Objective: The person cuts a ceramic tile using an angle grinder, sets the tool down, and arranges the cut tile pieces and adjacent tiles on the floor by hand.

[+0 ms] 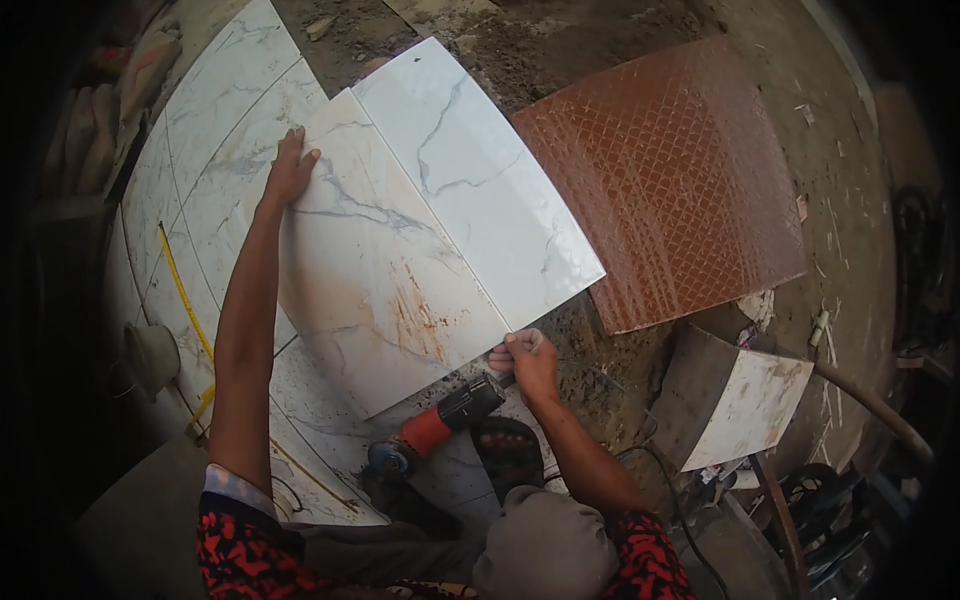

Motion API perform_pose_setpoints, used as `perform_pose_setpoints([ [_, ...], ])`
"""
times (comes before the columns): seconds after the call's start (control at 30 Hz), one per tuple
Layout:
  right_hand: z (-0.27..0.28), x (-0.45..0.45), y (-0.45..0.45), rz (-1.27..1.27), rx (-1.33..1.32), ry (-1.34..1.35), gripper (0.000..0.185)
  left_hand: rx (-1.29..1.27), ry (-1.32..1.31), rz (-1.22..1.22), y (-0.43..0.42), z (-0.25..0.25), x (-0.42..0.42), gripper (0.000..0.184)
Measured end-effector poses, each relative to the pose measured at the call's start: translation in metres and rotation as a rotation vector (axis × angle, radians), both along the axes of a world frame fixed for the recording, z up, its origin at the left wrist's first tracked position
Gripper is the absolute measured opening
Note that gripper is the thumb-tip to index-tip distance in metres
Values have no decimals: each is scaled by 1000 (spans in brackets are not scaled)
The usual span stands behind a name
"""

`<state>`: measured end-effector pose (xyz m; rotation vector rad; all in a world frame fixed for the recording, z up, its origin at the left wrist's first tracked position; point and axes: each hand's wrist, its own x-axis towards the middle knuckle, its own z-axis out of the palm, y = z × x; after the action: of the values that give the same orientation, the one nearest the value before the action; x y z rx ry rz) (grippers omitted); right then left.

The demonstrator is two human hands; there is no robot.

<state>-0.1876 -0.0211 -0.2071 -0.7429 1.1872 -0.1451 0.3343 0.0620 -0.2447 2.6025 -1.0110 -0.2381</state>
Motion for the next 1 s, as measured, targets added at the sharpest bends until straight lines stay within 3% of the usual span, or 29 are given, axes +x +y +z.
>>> perform_pose_setpoints([
  [0.07,-2,-3,-1,34,-7,1,18,173,-1,-23,5,26,-34,67],
  [0.27,13,-22,-5,359,-143,50,31,138,182,-55,87,48,-104,67],
  [0.33,40,-23,6,996,-915,0,27,117,239,-138,129,63,-126,61],
  [0.37,41,-27,21,968,-1080,-181,33,126,250,-112,152,70,-141,61],
  [0.4,44,-25,33,993,-1067,-200,33,116,264,-98,177,80,-156,52],
  [0.47,52,-13,53,1340,-1447,-429,39,180,264,-30,221,105,-177,37],
  [0.57,23,-15,92,1512,-1699,-426,43,253,304,173,277,121,-206,47],
  [0.67,9,-6,104,1662,-1649,-424,35,206,347,297,317,130,-231,46],
  [0.77,18,2,97,1797,-1643,-460,33,-15,381,377,345,120,-246,30],
  [0.9,19,2,91,1826,-1540,-454,37,-89,473,397,359,119,-266,26],
  [0.97,42,-9,77,1830,-1382,-353,61,-231,701,443,376,108,-269,25],
  [1.0,51,-15,69,1831,-1385,-348,61,-235,703,440,380,109,-272,25],
])
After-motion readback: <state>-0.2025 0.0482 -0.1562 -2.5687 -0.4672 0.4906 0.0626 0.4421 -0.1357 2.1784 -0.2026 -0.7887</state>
